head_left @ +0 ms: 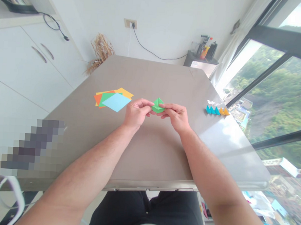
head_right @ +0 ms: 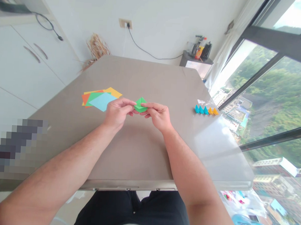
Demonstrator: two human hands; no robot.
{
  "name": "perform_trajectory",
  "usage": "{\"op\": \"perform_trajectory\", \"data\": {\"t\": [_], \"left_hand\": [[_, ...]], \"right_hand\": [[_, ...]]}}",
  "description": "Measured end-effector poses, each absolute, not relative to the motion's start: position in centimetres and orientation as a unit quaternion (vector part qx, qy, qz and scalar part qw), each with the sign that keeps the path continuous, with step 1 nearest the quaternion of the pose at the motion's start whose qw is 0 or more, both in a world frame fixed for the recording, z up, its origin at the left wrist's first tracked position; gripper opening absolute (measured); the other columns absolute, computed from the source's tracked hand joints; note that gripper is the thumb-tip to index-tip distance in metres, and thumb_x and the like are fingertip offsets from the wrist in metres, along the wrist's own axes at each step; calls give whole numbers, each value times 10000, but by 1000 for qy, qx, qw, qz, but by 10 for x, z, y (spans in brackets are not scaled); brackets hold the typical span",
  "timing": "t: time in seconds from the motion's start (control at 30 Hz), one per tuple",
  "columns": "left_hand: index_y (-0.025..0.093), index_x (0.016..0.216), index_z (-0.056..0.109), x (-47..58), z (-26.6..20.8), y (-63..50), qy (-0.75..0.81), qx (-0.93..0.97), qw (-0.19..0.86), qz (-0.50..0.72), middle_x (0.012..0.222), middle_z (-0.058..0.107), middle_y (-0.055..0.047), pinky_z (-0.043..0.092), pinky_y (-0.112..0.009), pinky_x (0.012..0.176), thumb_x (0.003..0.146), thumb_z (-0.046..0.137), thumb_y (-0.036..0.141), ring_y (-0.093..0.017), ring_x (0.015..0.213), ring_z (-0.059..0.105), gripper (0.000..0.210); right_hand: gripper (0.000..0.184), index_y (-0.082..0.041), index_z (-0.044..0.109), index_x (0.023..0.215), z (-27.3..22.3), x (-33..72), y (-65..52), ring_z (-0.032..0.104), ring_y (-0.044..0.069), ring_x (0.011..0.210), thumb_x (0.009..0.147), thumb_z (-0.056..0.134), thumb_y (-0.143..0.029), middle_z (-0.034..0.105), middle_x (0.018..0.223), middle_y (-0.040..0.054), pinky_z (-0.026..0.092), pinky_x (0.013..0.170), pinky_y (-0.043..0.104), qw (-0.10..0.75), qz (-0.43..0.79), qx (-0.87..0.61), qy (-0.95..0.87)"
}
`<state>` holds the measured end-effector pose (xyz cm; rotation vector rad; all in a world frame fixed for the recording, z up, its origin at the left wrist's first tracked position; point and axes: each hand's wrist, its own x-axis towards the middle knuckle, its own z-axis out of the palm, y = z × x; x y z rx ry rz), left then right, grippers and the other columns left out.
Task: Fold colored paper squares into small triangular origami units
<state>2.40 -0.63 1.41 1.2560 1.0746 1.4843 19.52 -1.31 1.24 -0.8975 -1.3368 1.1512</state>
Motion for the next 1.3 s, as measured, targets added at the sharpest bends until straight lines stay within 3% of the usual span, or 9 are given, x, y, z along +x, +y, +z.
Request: {"op": "perform_trajectory", "data": {"t": [0.2,0.57,0.8,0.87,1.0,1.17,1.3], "left_hand": [[177,708,686,24,14,-5,424,503,451,603,613,684,14,485,-236,535,660,661,131,-164,598,709,71],[177,738,629,22,14,-5,403,506,470,601,643,669,15,479,-260,541,657,652,152,-166,595,690,88],[195,975,619,24,15,-8,418,483,532,556,718,693,11,464,-246,538,667,794,271,-148,634,657,362],[189,959,632,24,13,-6,423,486,514,566,753,706,2,489,-257,577,657,800,252,-138,654,649,350],[195,958,644,24,9,-3,417,503,456,604,759,711,0,511,-273,618,674,789,223,-133,658,639,320],[202,1009,659,26,7,-4,409,526,422,615,797,716,-7,541,-295,683,692,789,216,-149,710,667,343],[189,959,678,25,9,-6,421,519,474,573,809,710,-17,527,-283,650,691,818,285,-151,723,657,317]], "right_hand": [[170,-219,784,779,12,194,-12,753,185,733,763,616,-199,754,731,5,602,667,300,562,489,-382,-547],[133,-223,761,736,10,197,-10,706,148,648,741,631,-193,735,730,-13,600,663,309,564,502,-375,-537],[140,-218,768,739,10,195,-12,721,170,699,755,630,-201,732,721,4,591,685,320,553,501,-376,-550],[146,-228,777,835,11,193,-14,732,183,736,755,655,-227,741,746,2,589,687,324,550,503,-374,-552],[458,-268,692,1195,14,191,-15,739,194,757,742,745,-301,765,799,-5,583,670,325,554,500,-392,-537],[259,-178,723,827,12,190,-13,714,186,684,754,785,-419,761,737,61,584,663,330,533,497,-432,-532],[271,-182,720,796,12,191,-13,706,180,673,742,799,-436,754,709,52,589,676,332,532,500,-430,-532]]}}
